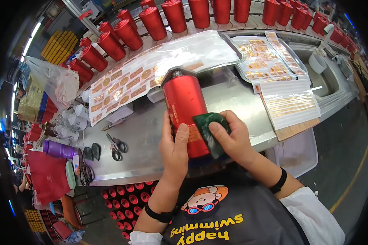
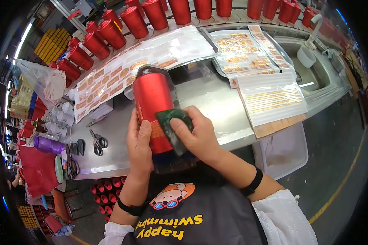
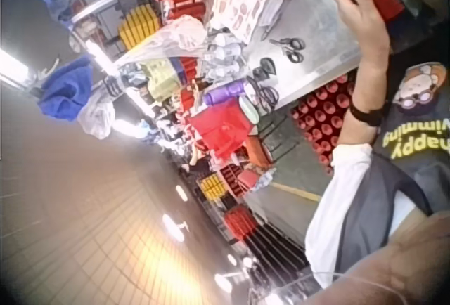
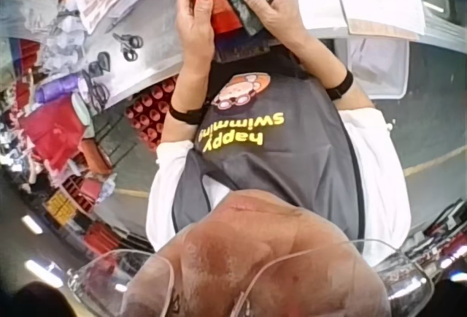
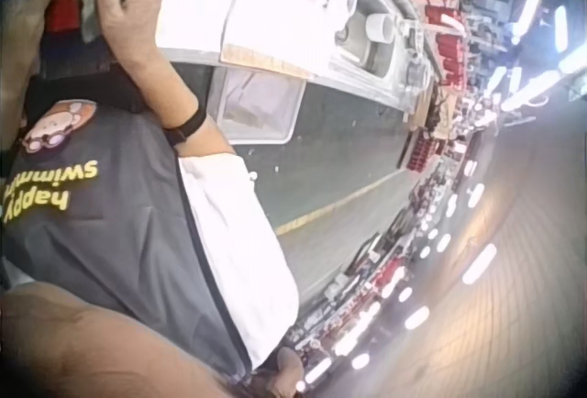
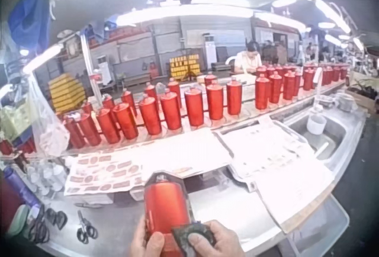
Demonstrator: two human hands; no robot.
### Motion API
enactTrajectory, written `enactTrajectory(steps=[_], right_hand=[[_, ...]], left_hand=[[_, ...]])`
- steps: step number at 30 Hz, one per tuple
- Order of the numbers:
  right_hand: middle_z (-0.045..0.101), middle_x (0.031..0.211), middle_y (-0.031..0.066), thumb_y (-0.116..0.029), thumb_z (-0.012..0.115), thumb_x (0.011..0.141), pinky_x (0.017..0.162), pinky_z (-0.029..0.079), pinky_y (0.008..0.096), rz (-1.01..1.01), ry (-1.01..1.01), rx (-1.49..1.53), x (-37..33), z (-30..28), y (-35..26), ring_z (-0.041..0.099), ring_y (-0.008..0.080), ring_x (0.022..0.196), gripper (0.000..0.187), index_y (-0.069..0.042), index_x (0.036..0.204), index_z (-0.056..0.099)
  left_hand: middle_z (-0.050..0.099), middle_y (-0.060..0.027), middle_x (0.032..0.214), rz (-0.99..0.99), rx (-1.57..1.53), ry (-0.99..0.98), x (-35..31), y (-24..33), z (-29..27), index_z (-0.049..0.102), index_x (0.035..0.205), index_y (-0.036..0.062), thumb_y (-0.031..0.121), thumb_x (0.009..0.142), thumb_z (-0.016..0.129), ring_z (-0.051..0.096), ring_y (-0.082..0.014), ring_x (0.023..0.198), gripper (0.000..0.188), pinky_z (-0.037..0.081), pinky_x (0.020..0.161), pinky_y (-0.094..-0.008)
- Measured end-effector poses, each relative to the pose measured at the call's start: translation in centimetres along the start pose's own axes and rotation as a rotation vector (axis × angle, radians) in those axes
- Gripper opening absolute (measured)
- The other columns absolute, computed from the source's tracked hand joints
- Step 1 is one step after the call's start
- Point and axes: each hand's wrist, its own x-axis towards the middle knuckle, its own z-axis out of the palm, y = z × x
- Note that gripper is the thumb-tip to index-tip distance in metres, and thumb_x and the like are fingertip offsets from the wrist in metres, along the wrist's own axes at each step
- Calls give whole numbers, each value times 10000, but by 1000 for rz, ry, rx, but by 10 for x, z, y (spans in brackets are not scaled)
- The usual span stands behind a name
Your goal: Using a cloth and a small green tool to wipe and clean the gold labels on red plastic bottles in a manufacturing environment.
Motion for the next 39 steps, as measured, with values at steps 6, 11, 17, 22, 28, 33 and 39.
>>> enactTrajectory(steps=[6,11,17,22,28,33,39], right_hand=[[592,804,-2,-197,627,933,632,436,219,39,85,172,-3,-7,16,498,43,717,198,-9,963,573],[585,804,-7,-201,624,937,634,430,205,104,90,282,-3,-10,20,492,36,733,201,-11,965,568],[599,847,5,-188,625,935,640,449,203,180,97,508,-2,-12,20,519,36,748,181,-28,982,556],[603,862,13,-168,623,935,664,463,207,189,79,502,-1,-16,23,531,44,754,169,-29,997,551],[628,917,14,-151,636,927,700,469,201,108,80,457,-3,-22,23,553,44,802,191,-19,1051,576],[639,927,5,-149,654,915,703,467,196,63,87,363,2,-33,17,559,39,820,210,-24,1074,596],[654,799,27,-122,680,874,630,480,244,-47,-159,117,11,-38,-16,581,66,707,183,-13,1015,637]], left_hand=[[461,-252,1384,565,858,-23,-41,-6,-21,291,1438,-66,294,973,515,389,-377,1340,629,202,1127,-513],[415,-237,1438,743,1252,-225,-47,1,-29,391,1406,6,294,958,518,313,-395,1389,548,72,1125,-609],[622,-65,1254,970,1501,-390,-22,23,-12,557,1303,165,292,828,657,408,-291,1340,502,66,1147,-578],[666,-4,1004,980,1402,-482,-7,23,-2,598,1244,197,331,726,722,485,-249,1239,550,75,1131,-620],[636,5,930,876,1323,-488,1,36,-1,597,1245,184,386,679,731,475,-247,1237,616,109,1126,-640],[668,-31,1045,808,1312,-519,14,46,-1,549,1305,140,399,672,779,416,-291,1303,722,26,1140,-614],[513,-154,1332,656,1095,-80,-23,-4,-36,412,1390,43,356,665,803,359,-352,1348,881,105,1112,-631]])
